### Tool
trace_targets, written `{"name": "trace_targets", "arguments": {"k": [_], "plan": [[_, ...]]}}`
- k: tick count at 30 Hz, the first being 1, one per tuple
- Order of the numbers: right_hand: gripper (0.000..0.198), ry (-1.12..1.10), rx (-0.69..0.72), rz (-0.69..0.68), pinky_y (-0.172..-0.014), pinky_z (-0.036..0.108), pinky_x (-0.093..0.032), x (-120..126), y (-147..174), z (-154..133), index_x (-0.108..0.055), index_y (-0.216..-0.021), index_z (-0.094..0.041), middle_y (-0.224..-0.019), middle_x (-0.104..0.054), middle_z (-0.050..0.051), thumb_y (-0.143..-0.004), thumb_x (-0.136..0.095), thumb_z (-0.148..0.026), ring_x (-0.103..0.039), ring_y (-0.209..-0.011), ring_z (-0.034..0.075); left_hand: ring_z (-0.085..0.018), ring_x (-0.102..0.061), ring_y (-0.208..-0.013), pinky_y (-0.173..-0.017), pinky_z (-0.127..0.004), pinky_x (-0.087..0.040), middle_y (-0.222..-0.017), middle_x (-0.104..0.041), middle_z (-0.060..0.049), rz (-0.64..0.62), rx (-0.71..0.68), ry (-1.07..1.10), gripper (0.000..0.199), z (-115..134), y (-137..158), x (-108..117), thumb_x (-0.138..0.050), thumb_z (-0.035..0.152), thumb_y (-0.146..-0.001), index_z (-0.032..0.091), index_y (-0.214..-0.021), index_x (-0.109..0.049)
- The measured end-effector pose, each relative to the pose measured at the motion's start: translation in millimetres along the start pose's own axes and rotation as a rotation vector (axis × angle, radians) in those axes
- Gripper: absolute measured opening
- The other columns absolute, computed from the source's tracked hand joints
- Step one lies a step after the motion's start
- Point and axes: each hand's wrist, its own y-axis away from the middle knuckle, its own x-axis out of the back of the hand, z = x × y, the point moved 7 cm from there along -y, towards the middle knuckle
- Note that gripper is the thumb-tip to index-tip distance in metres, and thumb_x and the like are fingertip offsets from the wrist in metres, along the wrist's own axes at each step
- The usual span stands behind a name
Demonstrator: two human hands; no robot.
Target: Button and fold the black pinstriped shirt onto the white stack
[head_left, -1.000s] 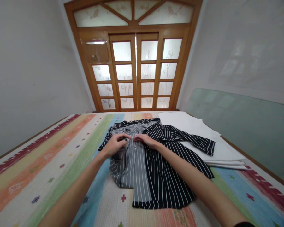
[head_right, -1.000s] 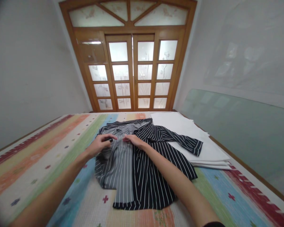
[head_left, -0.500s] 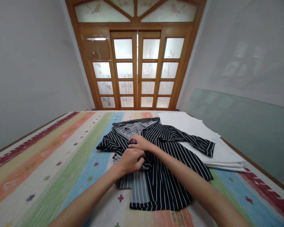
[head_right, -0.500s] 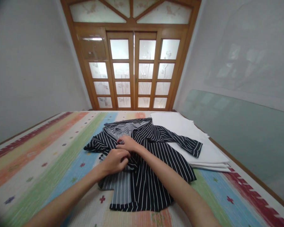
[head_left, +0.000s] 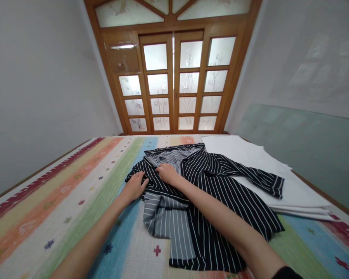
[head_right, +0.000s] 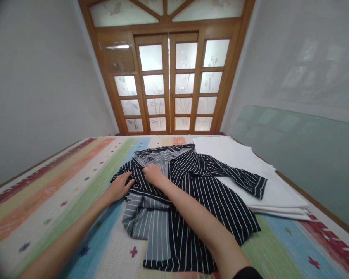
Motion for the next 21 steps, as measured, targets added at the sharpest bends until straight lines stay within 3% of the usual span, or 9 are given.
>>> {"name": "trace_targets", "arguments": {"k": [4, 10, 12, 16, 19, 21], "plan": [[0.035, -0.082, -0.174, 0.051, -0.09, 0.034, -0.046, 4, -8, 34, -0.071, -0.106, -0.013, -0.107, -0.069, 0.016, -0.084, -0.046, -0.009, -0.062, -0.102, 0.025, -0.027, -0.05, -0.126, -0.107, -0.039, -0.035, -0.132, -0.056, -0.018, -0.011, 0.062, -0.005, 0.054, -17, -14, 1, -0.03, 0.046, -0.094, 0.008, -0.127, -0.05], [0.036, -0.28, -0.366, 0.167, -0.092, 0.027, -0.044, 8, -3, 87, -0.075, -0.102, -0.016, -0.104, -0.073, 0.009, -0.077, -0.05, -0.009, -0.065, -0.102, 0.022, -0.028, -0.052, -0.124, -0.104, -0.038, -0.037, -0.133, -0.055, -0.021, -0.036, 0.187, -0.044, 0.058, -41, -35, 10, -0.025, 0.044, -0.095, 0.003, -0.129, -0.049], [0.031, -0.31, -0.413, 0.141, -0.088, 0.026, -0.046, 5, -1, 98, -0.077, -0.096, -0.016, -0.099, -0.075, 0.008, -0.076, -0.053, -0.011, -0.066, -0.098, 0.021, -0.029, -0.055, -0.119, -0.101, -0.038, -0.039, -0.126, -0.058, -0.021, 0.01, 0.19, -0.114, 0.053, -39, -39, 19, -0.029, 0.041, -0.094, 0.005, -0.125, -0.052], [0.024, -0.336, -0.42, -0.055, -0.075, 0.025, -0.047, -7, 0, 106, -0.077, -0.084, -0.015, -0.088, -0.075, 0.009, -0.07, -0.058, -0.01, -0.067, -0.088, 0.023, -0.032, -0.058, -0.108, -0.09, -0.04, -0.045, -0.12, -0.059, -0.021, 0.156, 0.295, -0.275, 0.047, -36, -35, 43, -0.035, 0.036, -0.091, 0.007, -0.121, -0.056], [0.019, -0.326, -0.446, -0.128, -0.07, 0.028, -0.047, -8, -5, 109, -0.076, -0.079, -0.013, -0.082, -0.073, 0.013, -0.068, -0.06, -0.014, -0.067, -0.082, 0.026, -0.036, -0.057, -0.106, -0.083, -0.042, -0.045, -0.111, -0.064, -0.021, 0.093, 0.37, -0.352, 0.045, -41, -32, 46, -0.04, 0.039, -0.088, 0.009, -0.112, -0.064], [0.024, -0.294, -0.489, -0.047, -0.073, 0.032, -0.047, 1, -12, 111, -0.074, -0.088, -0.012, -0.09, -0.072, 0.015, -0.072, -0.06, -0.023, -0.066, -0.087, 0.028, -0.037, -0.056, -0.105, -0.084, -0.044, -0.044, -0.104, -0.067, -0.019, 0.04, 0.348, -0.355, 0.042, -44, -31, 44, -0.045, 0.042, -0.085, 0.012, -0.101, -0.069]]}}
